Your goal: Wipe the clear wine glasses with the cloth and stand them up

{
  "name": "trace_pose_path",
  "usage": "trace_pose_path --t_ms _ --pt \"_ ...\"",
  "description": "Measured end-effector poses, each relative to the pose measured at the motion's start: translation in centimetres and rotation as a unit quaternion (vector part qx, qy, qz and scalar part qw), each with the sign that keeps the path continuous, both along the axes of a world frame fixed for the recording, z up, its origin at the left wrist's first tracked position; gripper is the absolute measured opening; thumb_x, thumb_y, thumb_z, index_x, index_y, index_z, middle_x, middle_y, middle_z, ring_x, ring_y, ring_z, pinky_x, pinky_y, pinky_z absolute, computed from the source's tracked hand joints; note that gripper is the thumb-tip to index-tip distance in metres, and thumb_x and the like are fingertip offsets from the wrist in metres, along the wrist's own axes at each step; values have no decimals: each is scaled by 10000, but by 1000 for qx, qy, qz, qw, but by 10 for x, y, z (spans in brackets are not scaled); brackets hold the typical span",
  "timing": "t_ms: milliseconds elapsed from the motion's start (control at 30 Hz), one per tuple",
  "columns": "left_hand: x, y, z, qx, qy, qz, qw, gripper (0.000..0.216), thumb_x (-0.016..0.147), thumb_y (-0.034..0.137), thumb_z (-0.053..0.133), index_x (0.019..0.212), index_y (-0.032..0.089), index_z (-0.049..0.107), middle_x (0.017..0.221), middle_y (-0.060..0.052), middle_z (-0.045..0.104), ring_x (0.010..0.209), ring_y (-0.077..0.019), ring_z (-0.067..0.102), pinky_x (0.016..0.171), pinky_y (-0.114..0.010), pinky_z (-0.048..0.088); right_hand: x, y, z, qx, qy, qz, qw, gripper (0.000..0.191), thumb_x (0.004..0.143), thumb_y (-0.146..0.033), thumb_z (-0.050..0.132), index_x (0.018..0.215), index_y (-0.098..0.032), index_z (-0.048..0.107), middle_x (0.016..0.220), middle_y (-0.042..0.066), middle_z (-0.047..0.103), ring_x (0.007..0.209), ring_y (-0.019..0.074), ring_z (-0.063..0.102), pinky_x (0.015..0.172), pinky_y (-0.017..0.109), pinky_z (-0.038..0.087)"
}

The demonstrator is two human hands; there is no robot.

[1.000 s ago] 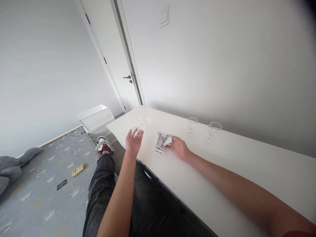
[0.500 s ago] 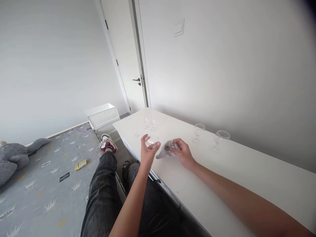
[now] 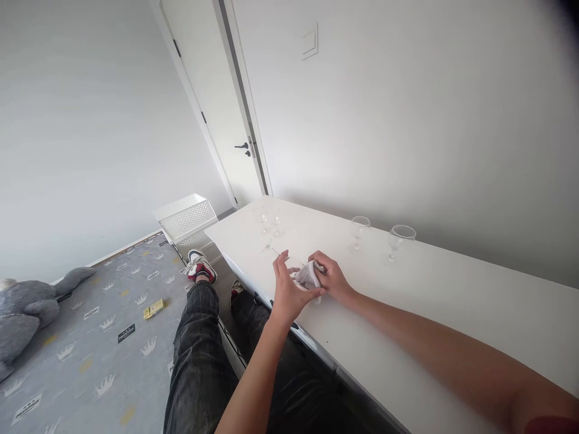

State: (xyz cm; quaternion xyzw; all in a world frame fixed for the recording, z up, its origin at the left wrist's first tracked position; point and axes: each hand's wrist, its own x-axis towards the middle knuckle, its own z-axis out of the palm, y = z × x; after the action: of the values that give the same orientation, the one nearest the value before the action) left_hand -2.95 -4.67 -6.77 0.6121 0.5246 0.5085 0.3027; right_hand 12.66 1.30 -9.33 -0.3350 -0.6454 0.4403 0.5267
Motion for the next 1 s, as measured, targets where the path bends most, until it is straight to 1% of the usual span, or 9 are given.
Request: trace_pose_path --t_ms 100,200,333,467,567,667,733,867,1000 --pt "0 -3 -1 -1 -9 11 1000 991 641 204 896 1467 306 357 1498 -138 374 1080 -227 666 880 -415 622 -3 -5 1 29 -15 -1 999 80 828 -171 574 773 -209 531 875 9 556 807 169 486 730 307 368" --pt "-12 0 0 -13 -42 43 998 771 724 129 750 1398 286 412 1426 -123 459 967 -175 683 784 -342 612 -4 -6 0 26 -33 19 999 106 847 -192 606 756 -205 554 765 -12 528 730 155 473 692 303 354" --pt "-38 10 3 10 -72 97 993 705 751 135 711 1378 271 417 1368 -113 513 924 -161 708 761 -304 588 -2 -4 2 -76 -18 116 990 217 851 -305 722 745 -199 565 672 -29 516 628 134 461 602 283 340" --pt "-51 16 7 22 -65 135 989 681 786 173 713 1384 264 400 1362 -118 500 917 -166 727 783 -321 592 -1 -4 4 -271 117 236 926 214 820 -354 785 886 -169 698 755 16 626 667 149 555 598 275 413" --pt "-46 18 9 42 -3 184 982 630 821 163 686 1380 253 410 1369 -121 478 897 -154 717 847 -360 591 -1 -8 5 -334 179 287 880 249 787 -299 791 980 -146 755 852 67 703 735 186 637 658 299 494" --pt "-42 23 14 70 55 205 975 588 840 142 673 1362 250 425 1372 -116 466 867 -141 710 933 -400 575 -2 -12 7 -367 168 314 860 249 767 -305 808 953 -147 762 857 87 728 721 207 664 651 326 529" --pt "-42 28 18 68 65 203 975 584 838 146 689 1352 250 431 1367 -116 467 846 -144 713 919 -403 584 -3 -11 7 -368 168 285 869 262 765 -346 812 931 -153 746 857 95 730 722 229 674 649 360 550" --pt "-42 26 28 60 52 241 967 623 851 136 672 1403 232 400 1395 -149 434 860 -159 720 900 -407 590 -1 0 1 -312 240 124 911 226 763 -363 785 838 -187 664 802 47 679 718 199 628 629 318 524" --pt "-33 11 30 43 -2 228 973 685 955 285 635 1543 258 283 1481 -168 400 1097 -214 694 980 -398 568 0 7 -6 -264 276 43 923 188 764 -301 793 825 -212 639 796 1 627 759 161 581 657 266 468"
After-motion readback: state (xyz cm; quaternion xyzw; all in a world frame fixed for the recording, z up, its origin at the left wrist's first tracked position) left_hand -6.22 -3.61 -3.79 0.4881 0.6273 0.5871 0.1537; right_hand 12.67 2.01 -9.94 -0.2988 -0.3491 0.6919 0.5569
